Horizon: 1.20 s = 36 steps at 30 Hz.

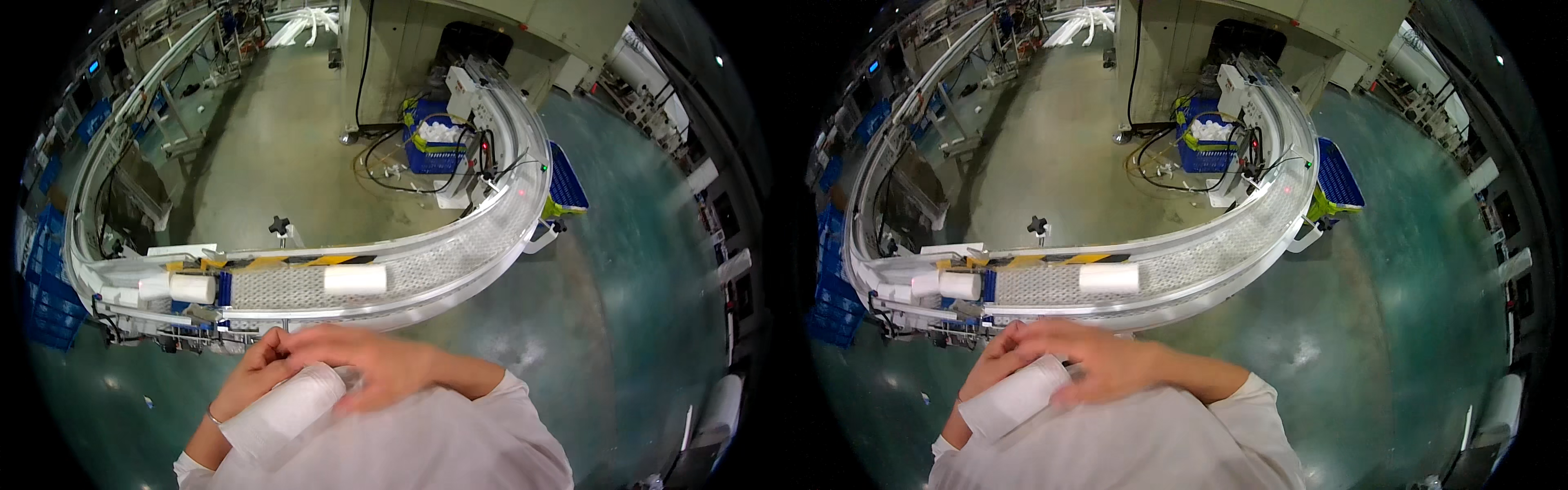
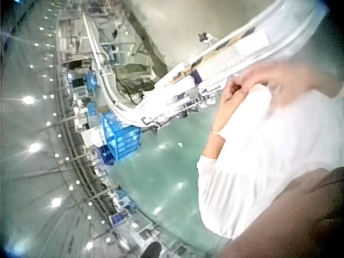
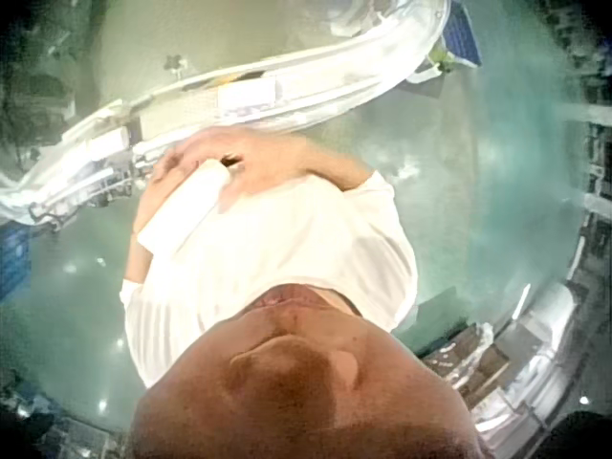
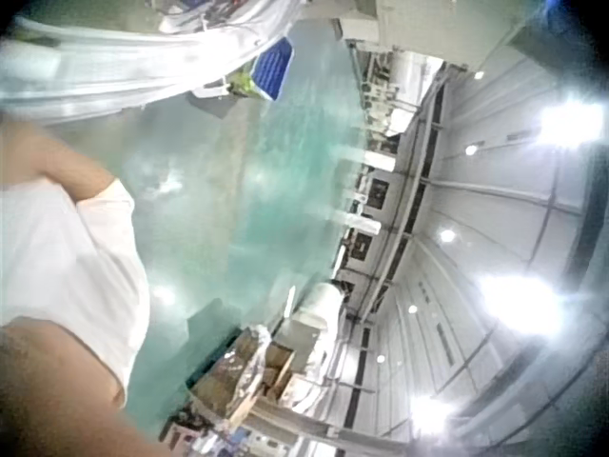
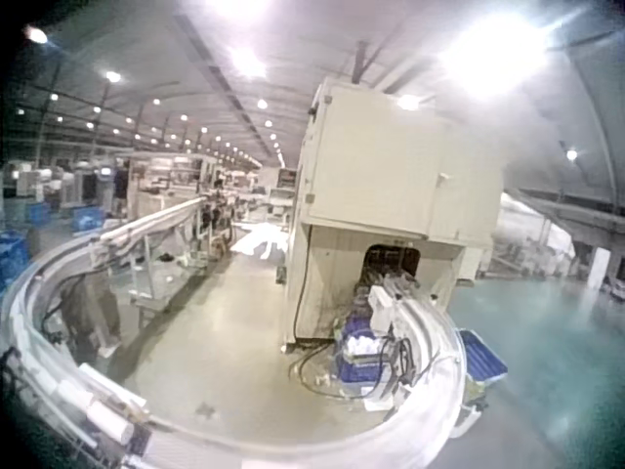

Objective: The person picks up wrapped white rectangular items from a blue plastic crate and places them onto a curved white conveyor belt system.

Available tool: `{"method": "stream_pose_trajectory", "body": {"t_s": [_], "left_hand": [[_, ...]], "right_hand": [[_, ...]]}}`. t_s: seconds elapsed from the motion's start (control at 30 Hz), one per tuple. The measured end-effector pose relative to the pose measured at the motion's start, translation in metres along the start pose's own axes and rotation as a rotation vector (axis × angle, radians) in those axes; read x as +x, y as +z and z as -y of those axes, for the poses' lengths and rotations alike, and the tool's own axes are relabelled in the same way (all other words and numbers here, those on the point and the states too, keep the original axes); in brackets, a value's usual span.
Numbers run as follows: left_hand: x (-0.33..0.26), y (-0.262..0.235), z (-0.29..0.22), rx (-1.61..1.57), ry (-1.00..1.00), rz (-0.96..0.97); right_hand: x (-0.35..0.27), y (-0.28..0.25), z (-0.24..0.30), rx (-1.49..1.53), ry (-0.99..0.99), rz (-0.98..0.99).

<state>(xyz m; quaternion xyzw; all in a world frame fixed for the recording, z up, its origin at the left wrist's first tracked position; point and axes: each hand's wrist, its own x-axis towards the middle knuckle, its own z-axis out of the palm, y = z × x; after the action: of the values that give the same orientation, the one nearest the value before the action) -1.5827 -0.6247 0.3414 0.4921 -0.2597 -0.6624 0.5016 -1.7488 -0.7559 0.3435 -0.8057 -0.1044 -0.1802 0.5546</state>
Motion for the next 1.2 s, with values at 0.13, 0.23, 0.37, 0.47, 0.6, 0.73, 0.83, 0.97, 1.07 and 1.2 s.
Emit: {"method": "stream_pose_trajectory", "body": {"t_s": [0.13,0.23,0.37,0.47,0.6,0.73,0.83,0.97,1.07,1.2], "left_hand": [[0.005,-0.009,0.014,0.131,0.213,-0.11],[0.017,-0.019,0.023,0.12,0.304,-0.163],[0.022,-0.019,0.029,0.071,0.346,-0.385],[0.014,-0.028,0.04,0.021,0.274,-0.432],[-0.003,-0.026,0.048,-0.079,0.156,-0.448],[-0.025,-0.043,0.057,-0.017,0.157,-0.402],[-0.052,-0.061,0.064,-0.044,0.149,-0.471],[-0.108,-0.101,0.089,-0.191,0.178,-0.602],[-0.159,-0.148,0.116,-0.286,0.228,-0.701],[-0.251,-0.216,0.147,-0.326,0.313,-0.928]], "right_hand": [[0.003,0.017,0.008,0.055,0.156,0.058],[-0.004,0.007,0.003,0.093,0.335,-0.013],[-0.039,-0.043,-0.035,-0.149,0.537,-0.382],[-0.08,-0.098,-0.069,-0.266,0.799,-0.376],[-0.098,-0.117,-0.121,-0.462,0.923,-0.342],[-0.053,-0.082,-0.152,-0.349,1.098,-0.201],[-0.033,-0.037,-0.162,-0.686,0.726,-0.459],[0.043,0.06,-0.119,-0.367,0.519,-0.773],[0.1,0.166,-0.091,0.087,0.507,-0.262],[0.183,0.3,-0.097,0.244,0.59,0.379]]}}
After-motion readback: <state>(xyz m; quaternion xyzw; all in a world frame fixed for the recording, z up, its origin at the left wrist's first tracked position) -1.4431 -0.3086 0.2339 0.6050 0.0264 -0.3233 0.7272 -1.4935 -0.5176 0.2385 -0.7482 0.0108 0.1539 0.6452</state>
